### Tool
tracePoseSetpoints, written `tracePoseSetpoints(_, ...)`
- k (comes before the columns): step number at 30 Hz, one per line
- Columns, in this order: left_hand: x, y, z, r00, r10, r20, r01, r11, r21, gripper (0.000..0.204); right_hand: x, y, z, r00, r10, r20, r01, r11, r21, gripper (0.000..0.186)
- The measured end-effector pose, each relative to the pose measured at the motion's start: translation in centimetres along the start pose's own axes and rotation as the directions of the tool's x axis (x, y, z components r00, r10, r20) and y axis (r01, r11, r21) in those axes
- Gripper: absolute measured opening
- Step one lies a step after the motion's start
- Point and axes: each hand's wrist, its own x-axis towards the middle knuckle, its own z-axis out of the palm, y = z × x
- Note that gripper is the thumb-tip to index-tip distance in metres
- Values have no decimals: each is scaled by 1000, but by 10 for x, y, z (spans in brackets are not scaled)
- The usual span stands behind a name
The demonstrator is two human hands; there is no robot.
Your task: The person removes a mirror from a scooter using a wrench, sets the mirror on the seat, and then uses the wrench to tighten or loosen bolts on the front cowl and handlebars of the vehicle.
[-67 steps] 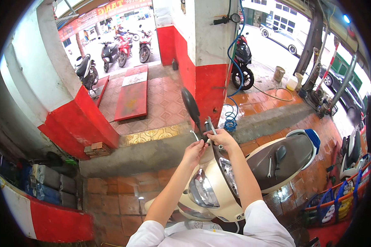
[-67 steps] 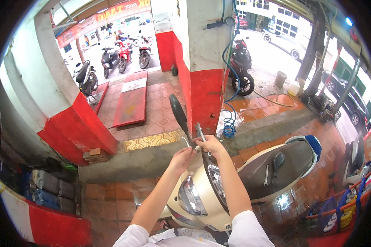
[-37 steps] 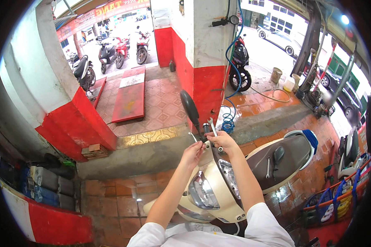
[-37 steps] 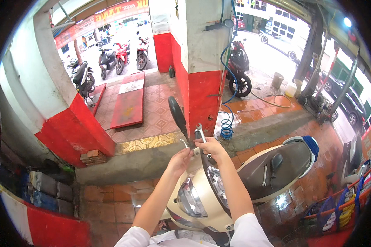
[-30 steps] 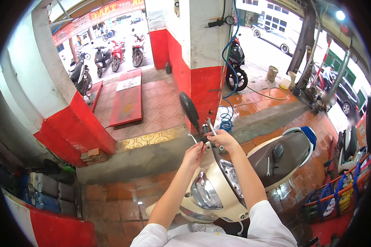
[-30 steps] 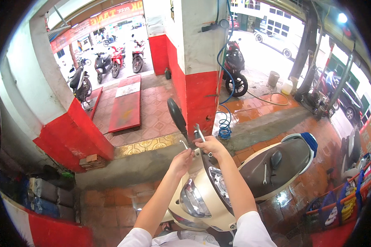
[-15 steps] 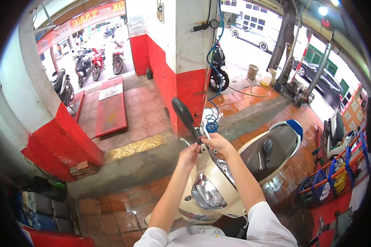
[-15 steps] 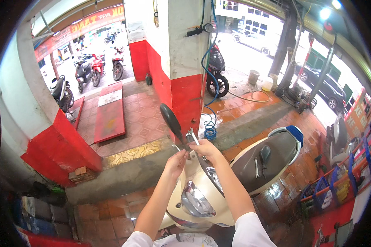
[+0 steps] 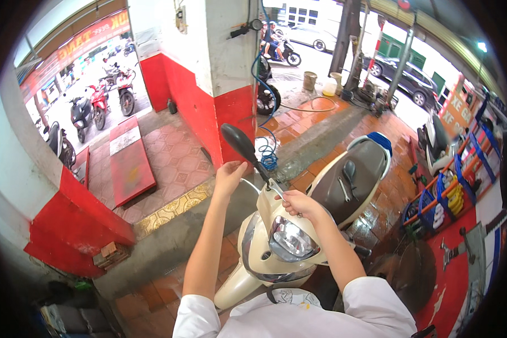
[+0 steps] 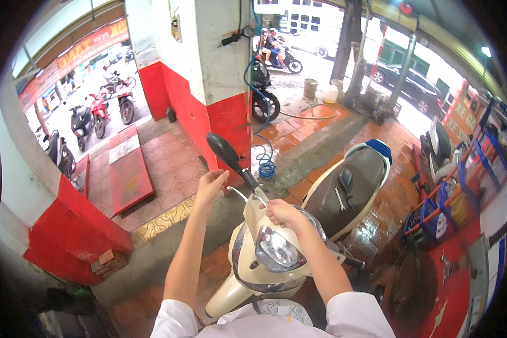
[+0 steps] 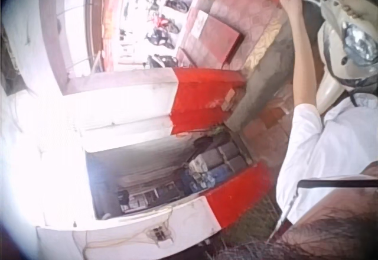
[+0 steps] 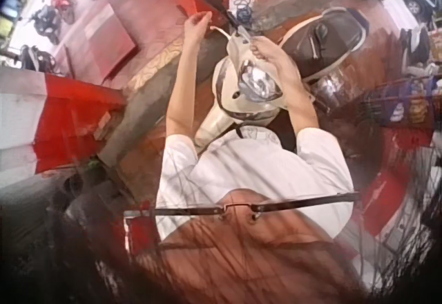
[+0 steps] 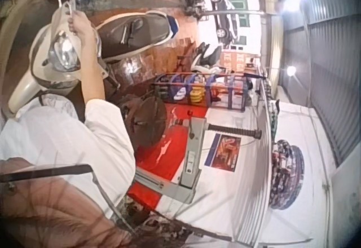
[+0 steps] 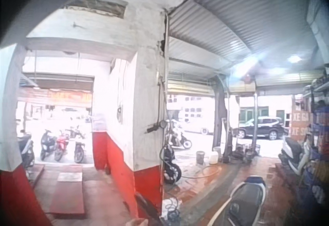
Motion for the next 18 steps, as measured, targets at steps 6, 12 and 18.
tracePoseSetpoints(6,60,-26,9,953,-209,221,249,954,-170,36,37,0,30,998,28,-48,-32,995,-91,28)
tracePoseSetpoints(12,67,-37,53,910,-217,353,388,746,-542,28,38,13,30,993,53,-109,-55,998,-18,33)
tracePoseSetpoints(18,69,-38,56,927,-81,366,271,819,-506,37,35,-3,9,988,150,-35,-153,983,-105,43)
